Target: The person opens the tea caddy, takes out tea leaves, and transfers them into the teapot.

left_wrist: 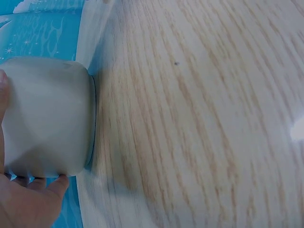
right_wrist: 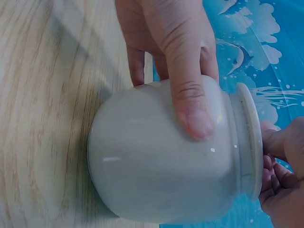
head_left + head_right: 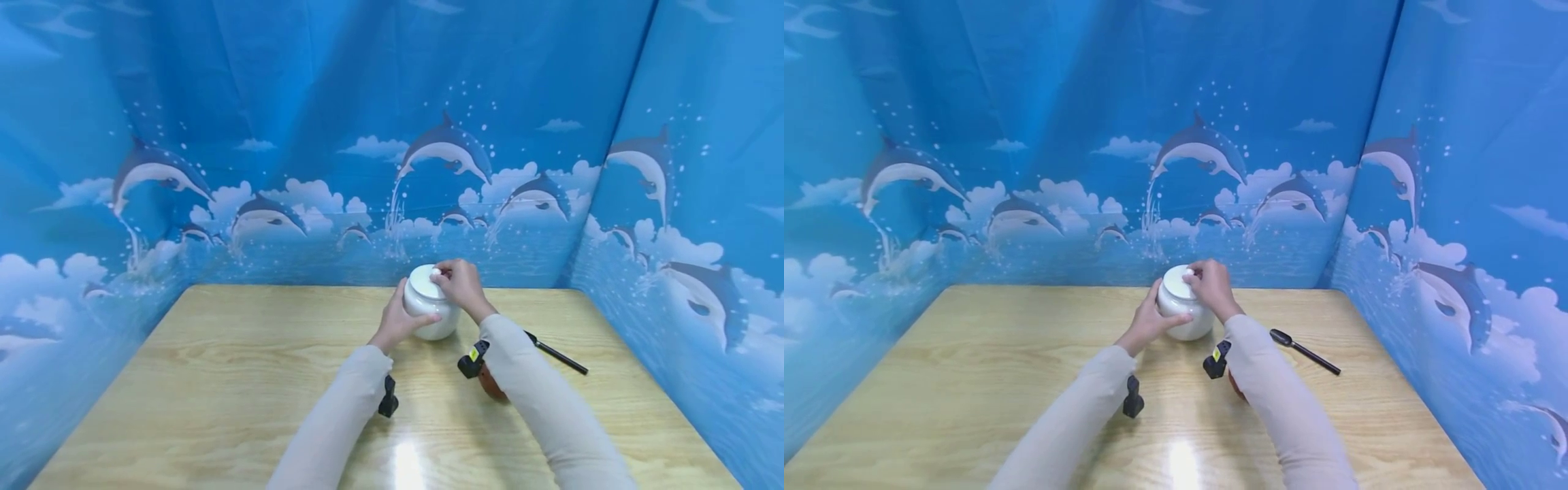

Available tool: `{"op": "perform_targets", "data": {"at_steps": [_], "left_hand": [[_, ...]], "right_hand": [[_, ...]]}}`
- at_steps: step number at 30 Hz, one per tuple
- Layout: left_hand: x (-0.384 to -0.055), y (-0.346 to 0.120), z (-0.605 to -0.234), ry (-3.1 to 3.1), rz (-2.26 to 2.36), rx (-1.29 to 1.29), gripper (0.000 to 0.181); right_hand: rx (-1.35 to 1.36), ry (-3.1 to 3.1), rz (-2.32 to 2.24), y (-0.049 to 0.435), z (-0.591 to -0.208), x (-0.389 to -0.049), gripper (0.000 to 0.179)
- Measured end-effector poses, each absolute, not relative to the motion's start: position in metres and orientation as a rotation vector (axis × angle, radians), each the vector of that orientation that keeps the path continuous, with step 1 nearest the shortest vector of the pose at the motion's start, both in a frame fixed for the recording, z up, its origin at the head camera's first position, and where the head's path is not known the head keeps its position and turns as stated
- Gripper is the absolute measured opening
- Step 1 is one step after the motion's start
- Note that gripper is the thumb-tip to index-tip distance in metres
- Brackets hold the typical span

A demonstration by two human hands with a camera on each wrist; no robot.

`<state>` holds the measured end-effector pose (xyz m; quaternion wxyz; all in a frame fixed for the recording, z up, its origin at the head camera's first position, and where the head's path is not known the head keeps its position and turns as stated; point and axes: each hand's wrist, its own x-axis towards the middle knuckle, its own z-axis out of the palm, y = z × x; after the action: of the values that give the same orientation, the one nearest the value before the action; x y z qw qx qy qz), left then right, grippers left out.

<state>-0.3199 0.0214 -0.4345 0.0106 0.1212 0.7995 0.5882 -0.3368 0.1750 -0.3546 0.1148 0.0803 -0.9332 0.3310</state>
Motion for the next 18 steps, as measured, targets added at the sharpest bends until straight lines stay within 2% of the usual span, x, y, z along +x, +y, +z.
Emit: {"op": "perform_targets", "data": {"at_steps": [18], "left_hand": [[-0.3207, 0.0212, -0.4373, 2.486, 1.825, 0.36, 0.113]], "right_hand": [[0.138, -2.794, 1.107, 0.1755, -0.3553, -0.3373, 0.028]]}}
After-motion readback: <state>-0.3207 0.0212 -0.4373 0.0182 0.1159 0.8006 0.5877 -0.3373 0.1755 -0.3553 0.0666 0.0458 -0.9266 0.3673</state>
